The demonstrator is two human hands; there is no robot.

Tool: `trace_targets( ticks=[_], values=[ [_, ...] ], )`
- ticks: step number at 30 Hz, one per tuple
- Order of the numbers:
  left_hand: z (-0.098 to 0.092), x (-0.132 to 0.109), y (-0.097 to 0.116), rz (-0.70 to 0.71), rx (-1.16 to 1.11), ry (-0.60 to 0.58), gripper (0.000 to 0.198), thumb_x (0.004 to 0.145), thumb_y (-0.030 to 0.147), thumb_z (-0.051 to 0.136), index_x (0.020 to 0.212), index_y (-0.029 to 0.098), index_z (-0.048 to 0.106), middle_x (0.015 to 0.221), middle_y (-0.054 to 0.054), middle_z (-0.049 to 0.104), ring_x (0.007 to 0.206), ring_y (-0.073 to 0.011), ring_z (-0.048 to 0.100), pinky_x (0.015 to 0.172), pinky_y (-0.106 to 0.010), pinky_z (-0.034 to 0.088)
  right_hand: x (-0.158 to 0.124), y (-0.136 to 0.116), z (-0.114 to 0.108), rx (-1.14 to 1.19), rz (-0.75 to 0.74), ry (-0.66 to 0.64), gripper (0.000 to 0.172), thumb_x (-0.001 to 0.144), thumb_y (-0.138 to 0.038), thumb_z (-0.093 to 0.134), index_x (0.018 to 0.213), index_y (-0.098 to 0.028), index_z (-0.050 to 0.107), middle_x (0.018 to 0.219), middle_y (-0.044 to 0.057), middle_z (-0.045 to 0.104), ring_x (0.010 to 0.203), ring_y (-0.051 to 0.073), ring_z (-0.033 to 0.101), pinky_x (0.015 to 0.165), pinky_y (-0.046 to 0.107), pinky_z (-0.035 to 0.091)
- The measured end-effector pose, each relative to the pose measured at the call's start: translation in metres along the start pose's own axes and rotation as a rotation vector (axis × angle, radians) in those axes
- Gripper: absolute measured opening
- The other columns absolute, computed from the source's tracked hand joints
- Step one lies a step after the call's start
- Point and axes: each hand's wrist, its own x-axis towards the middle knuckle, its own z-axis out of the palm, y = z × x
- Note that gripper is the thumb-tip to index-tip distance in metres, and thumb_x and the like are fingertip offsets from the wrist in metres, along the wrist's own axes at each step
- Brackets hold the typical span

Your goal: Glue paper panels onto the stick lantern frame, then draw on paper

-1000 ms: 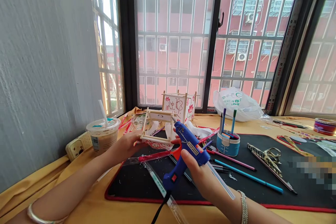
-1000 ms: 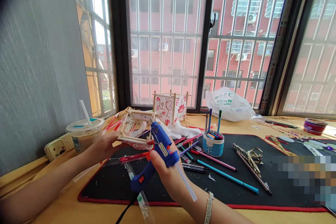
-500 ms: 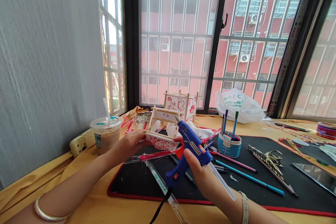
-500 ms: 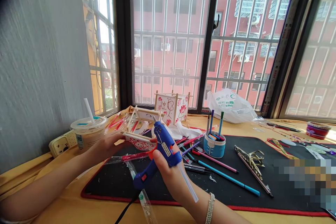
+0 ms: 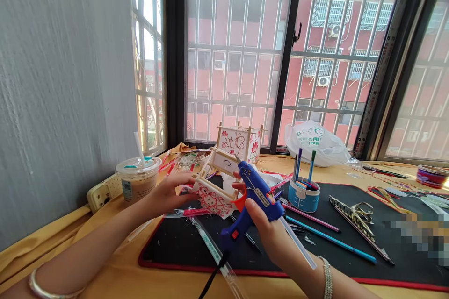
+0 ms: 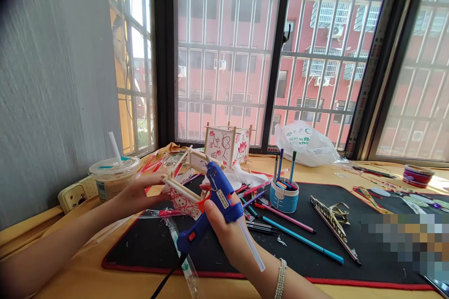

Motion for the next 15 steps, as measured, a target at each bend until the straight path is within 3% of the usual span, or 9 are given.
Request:
trace_targets(
  ticks=[3, 7, 10, 15],
  values=[
    [-0.004, 0.002, 0.006, -0.012, -0.087, 0.072, 0.023, 0.076, 0.032, 0.065, 0.092, 0.02, 0.053, 0.084, -0.001, 0.065, 0.083, -0.0164, 0.063, 0.078, -0.029, 0.051, 0.002, 0.002, -0.001, 0.002, -0.005, 0.036, 0.054, 0.078, -0.063, 0.048, 0.106, -0.021, 0.066, 0.109, 0.01, 0.065, 0.102, 0.025, 0.059, 0.094, 0.039, 0.045],
    [-0.01, 0.001, 0.011, 0.231, -0.088, 0.144, 0.014, 0.084, 0.017, 0.056, 0.09, 0.022, 0.044, 0.088, -0.002, 0.061, 0.094, -0.0156, 0.057, 0.084, -0.032, 0.047, 0.006, 0.016, 0.002, 0.042, -0.009, 0.123, 0.051, 0.076, -0.062, 0.052, 0.1, -0.02, 0.068, 0.113, 0.01, 0.064, 0.113, 0.028, 0.053, 0.097, 0.041, 0.043],
    [-0.014, -0.002, 0.017, 0.311, -0.049, 0.037, 0.011, 0.089, 0.011, 0.044, 0.088, 0.021, 0.05, 0.098, -0.005, 0.057, 0.096, -0.0153, 0.053, 0.085, -0.031, 0.045, 0.008, 0.031, 0.003, 0.096, 0.008, 0.13, 0.047, 0.077, -0.057, 0.055, 0.103, -0.02, 0.067, 0.117, 0.009, 0.062, 0.115, 0.027, 0.052, 0.1, 0.042, 0.04],
    [-0.014, -0.006, 0.032, 0.245, 0.001, -0.121, 0.026, 0.091, 0.013, 0.036, 0.093, 0.021, 0.06, 0.107, -0.009, 0.053, 0.104, -0.0185, 0.049, 0.088, -0.032, 0.045, 0.01, 0.046, 0.003, 0.145, 0.002, 0.128, 0.04, 0.081, -0.051, 0.055, 0.103, -0.02, 0.067, 0.117, 0.008, 0.063, 0.111, 0.026, 0.056, 0.098, 0.04, 0.043]
  ],
)
